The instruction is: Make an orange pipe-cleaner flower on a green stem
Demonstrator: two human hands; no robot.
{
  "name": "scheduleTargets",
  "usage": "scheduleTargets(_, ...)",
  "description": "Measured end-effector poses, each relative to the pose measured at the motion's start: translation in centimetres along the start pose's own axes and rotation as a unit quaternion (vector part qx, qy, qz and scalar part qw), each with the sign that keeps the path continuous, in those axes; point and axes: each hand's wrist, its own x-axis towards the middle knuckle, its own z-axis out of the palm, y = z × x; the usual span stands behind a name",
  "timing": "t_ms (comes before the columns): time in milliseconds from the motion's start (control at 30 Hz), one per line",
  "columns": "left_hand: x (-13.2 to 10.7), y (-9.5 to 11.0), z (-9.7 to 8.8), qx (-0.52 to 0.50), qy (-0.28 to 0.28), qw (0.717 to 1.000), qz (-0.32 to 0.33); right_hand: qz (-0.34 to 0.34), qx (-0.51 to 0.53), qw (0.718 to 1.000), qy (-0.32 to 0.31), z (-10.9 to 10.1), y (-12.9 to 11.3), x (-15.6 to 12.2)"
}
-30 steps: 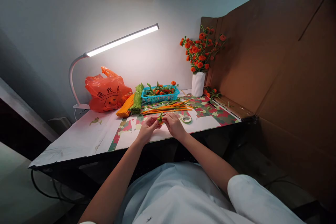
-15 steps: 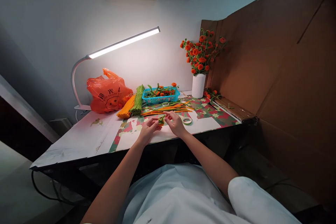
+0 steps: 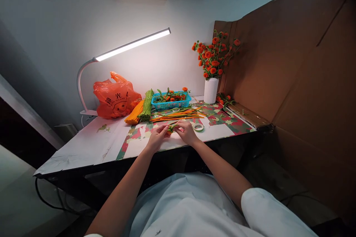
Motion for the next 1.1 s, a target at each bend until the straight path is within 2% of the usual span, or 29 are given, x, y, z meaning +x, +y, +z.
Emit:
scheduleTargets(167,-0.3,0.3,0.0,-0.01,-0.017,1.0,0.001,0.021,0.02,1.0,0.01,-0.1,-0.1,0.0)
scheduleTargets(367,-0.4,0.2,0.2,0.021,0.005,1.0,0.021,0.101,0.091,0.991,0.016,0.1,0.8,0.1)
scheduleTargets(533,-0.8,0.4,0.5,0.144,-0.004,0.985,0.095,0.094,0.022,0.995,-0.022,0.2,0.9,0.0)
scheduleTargets(667,-1.0,0.3,0.6,0.217,0.049,0.966,0.129,0.058,-0.046,0.997,-0.008,0.3,0.6,-0.1)
scheduleTargets(767,-0.8,0.0,0.5,0.224,0.058,0.965,0.123,0.038,-0.065,0.997,-0.015,0.5,0.5,-0.1)
scheduleTargets(900,-0.5,-0.2,0.3,0.203,0.028,0.974,0.094,0.021,-0.071,0.997,-0.032,0.5,0.4,0.0)
scheduleTargets(1000,-0.5,-0.2,0.3,0.19,0.01,0.976,0.109,0.052,-0.058,0.996,-0.031,0.5,0.5,0.1)
scheduleTargets(1100,-0.7,-0.1,0.5,0.218,0.015,0.964,0.151,0.107,-0.033,0.993,-0.036,0.5,0.7,0.2)
